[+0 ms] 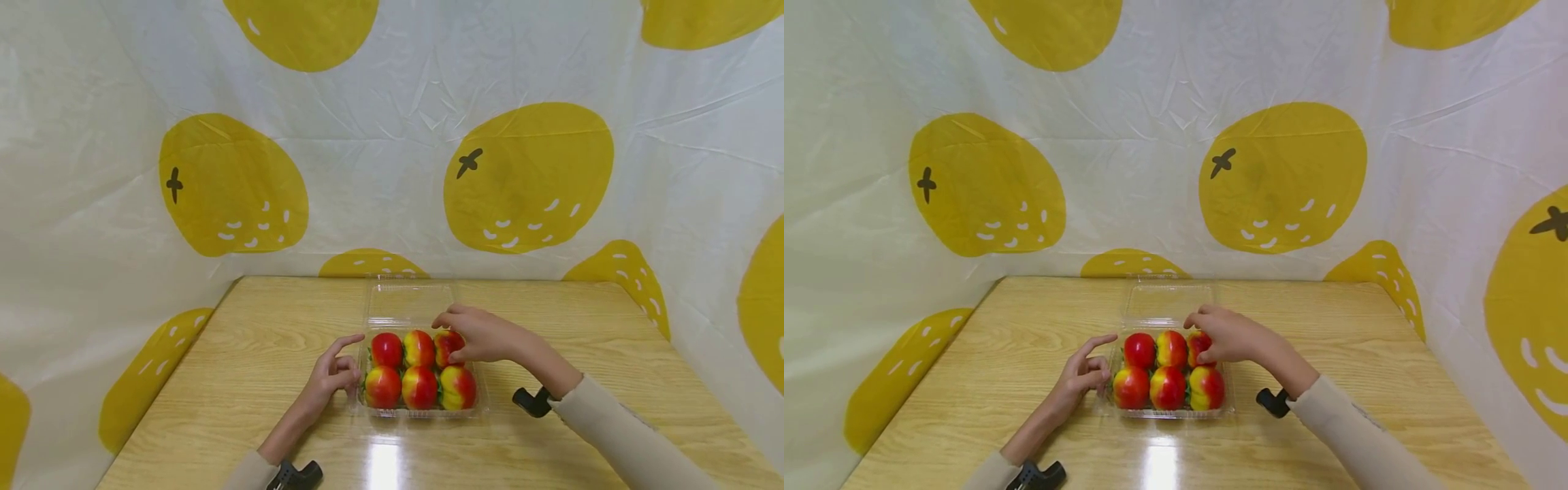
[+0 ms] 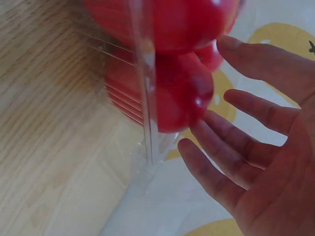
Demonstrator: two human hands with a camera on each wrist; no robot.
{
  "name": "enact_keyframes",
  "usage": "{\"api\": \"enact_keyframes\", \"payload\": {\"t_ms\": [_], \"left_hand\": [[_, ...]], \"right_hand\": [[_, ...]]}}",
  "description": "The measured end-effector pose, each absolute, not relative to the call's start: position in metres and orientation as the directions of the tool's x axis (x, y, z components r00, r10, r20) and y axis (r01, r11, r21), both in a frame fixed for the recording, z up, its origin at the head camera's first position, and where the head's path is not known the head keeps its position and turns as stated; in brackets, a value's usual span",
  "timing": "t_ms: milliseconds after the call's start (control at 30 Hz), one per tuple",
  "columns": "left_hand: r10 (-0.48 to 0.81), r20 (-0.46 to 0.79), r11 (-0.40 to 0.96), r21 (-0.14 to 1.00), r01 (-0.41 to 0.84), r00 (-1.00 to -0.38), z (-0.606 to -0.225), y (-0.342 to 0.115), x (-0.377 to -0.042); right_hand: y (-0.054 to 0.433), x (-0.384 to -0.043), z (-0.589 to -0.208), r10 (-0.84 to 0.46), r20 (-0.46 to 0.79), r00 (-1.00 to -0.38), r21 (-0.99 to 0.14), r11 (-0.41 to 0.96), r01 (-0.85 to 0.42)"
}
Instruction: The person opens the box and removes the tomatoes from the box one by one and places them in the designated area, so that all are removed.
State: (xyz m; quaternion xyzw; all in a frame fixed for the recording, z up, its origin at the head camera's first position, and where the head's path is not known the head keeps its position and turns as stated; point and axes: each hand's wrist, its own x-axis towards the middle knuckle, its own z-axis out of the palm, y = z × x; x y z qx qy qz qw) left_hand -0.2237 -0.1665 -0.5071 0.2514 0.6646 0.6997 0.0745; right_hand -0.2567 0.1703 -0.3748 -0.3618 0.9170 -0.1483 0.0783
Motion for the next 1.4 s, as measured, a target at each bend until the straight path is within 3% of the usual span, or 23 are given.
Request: {"api": "enact_keyframes", "payload": {"t_ms": [500,1400], "left_hand": [[0.44,0.242,-0.114,0.97,0.213,-0.865,-0.507,-0.167,-0.225],[0.432,0.23,-0.1,0.973,0.207,-0.872,-0.508,-0.167,-0.224]], "right_hand": [[0.161,-0.264,-0.385,-0.666,-0.058,-0.744,-0.302,0.722,-0.622],[0.164,-0.276,-0.387,-0.707,-0.07,-0.704,-0.32,0.684,-0.655]]}}
